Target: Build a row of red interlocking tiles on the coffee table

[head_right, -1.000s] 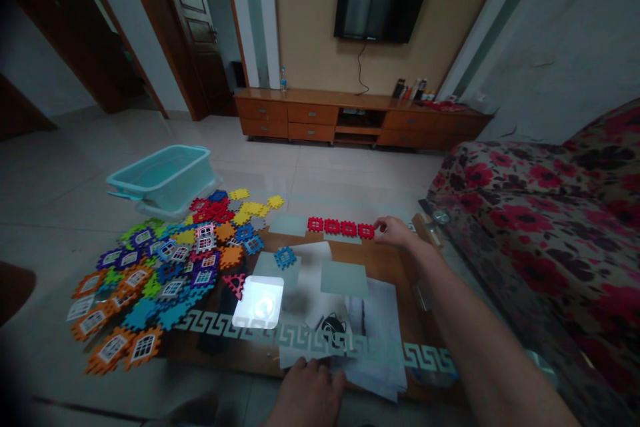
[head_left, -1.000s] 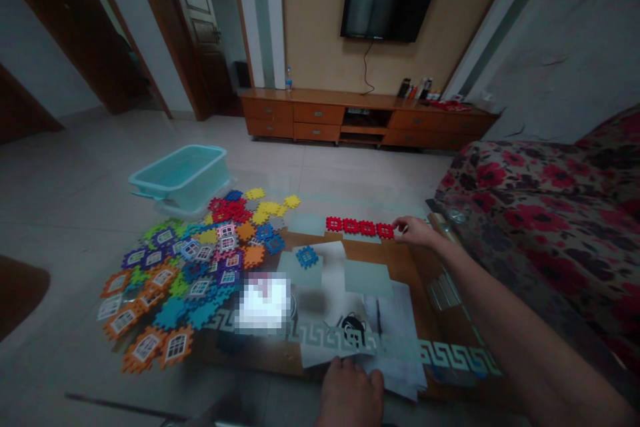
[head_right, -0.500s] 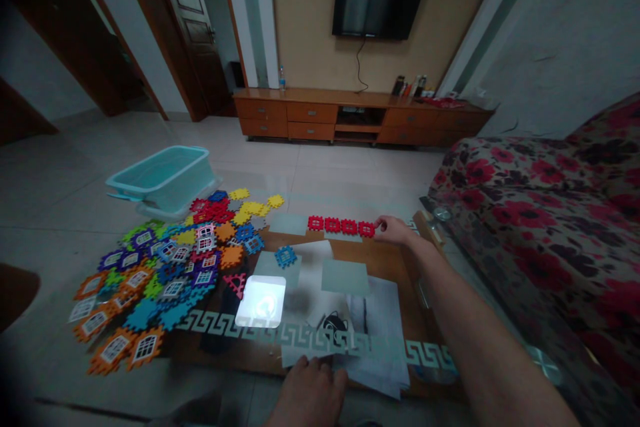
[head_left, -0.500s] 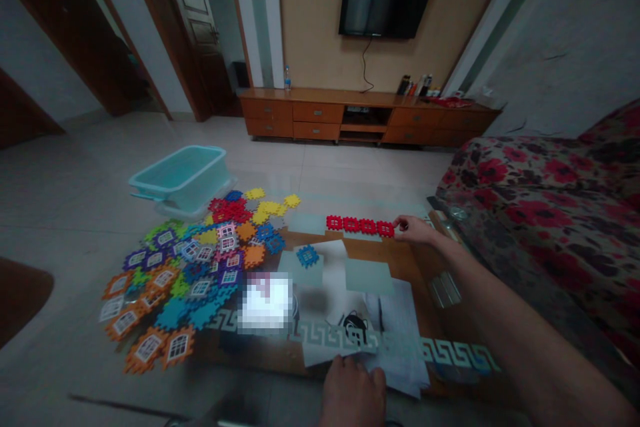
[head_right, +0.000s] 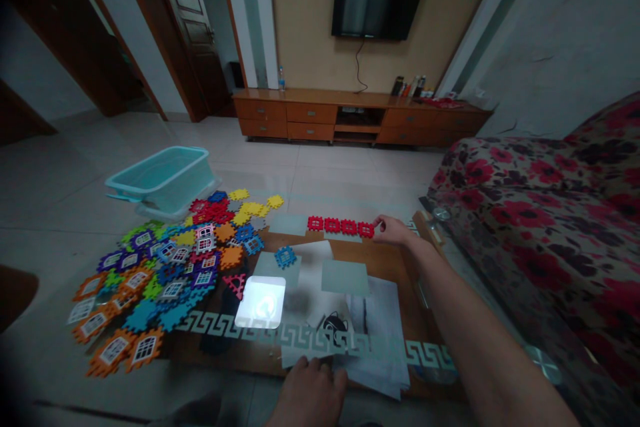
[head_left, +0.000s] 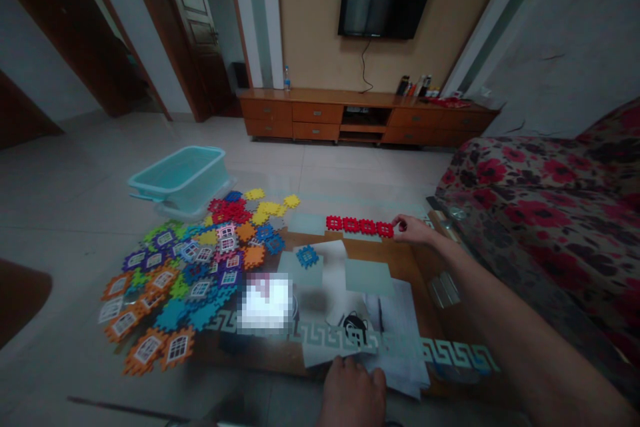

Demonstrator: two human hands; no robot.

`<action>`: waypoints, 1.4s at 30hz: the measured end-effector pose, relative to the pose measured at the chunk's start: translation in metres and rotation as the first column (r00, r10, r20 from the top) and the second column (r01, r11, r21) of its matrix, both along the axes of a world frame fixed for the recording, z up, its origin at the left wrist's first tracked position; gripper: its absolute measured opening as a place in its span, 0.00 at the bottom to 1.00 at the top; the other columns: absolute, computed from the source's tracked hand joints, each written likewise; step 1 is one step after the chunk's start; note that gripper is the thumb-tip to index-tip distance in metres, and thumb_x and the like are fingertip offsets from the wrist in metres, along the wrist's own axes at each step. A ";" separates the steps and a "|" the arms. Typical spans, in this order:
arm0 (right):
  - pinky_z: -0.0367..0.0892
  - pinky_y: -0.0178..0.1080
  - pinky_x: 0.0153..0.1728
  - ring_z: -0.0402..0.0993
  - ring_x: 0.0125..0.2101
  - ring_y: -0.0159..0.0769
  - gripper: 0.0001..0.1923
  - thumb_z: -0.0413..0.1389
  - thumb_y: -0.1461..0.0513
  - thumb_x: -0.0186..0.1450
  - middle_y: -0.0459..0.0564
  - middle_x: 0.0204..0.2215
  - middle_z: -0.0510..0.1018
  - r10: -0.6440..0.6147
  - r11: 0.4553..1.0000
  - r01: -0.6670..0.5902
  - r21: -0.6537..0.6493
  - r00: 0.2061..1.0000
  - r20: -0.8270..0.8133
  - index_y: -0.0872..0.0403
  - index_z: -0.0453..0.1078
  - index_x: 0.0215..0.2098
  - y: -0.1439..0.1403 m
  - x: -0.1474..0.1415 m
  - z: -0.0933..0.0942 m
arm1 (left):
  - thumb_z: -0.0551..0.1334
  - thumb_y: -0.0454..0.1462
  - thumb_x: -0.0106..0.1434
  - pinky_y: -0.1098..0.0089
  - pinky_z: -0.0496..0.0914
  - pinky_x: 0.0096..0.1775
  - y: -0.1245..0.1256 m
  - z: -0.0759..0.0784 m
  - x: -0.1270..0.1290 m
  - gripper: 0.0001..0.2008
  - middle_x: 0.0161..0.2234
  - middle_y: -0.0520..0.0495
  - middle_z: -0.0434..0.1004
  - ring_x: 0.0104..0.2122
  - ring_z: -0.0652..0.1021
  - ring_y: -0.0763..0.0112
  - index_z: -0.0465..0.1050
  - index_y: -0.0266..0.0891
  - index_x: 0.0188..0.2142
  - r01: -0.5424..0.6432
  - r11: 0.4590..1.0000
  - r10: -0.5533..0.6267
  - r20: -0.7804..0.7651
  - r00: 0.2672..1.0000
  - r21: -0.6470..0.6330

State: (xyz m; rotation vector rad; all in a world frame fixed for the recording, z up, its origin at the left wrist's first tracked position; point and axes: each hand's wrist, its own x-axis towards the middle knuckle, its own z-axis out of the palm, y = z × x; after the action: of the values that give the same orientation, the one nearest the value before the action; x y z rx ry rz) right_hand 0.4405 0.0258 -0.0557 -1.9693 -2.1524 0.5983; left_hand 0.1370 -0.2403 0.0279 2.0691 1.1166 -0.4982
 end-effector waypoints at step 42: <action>0.61 0.34 0.27 0.69 0.26 0.34 0.17 0.62 0.62 0.47 0.43 0.24 0.72 -0.006 1.000 0.006 -0.010 1.000 0.018 0.54 0.73 0.36 -0.001 -0.010 0.012 | 0.62 0.39 0.60 0.48 0.65 0.52 -0.001 -0.004 0.001 0.23 0.51 0.26 0.75 0.53 0.74 0.43 0.70 0.31 0.54 -0.020 1.000 0.020 -0.003 1.000 -0.021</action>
State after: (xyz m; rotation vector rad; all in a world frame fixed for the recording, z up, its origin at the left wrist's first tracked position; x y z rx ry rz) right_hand 0.4305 0.0248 -0.0436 -1.9926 -2.1578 0.5932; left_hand 0.1375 -0.2410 0.0244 2.0379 1.1280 -0.5011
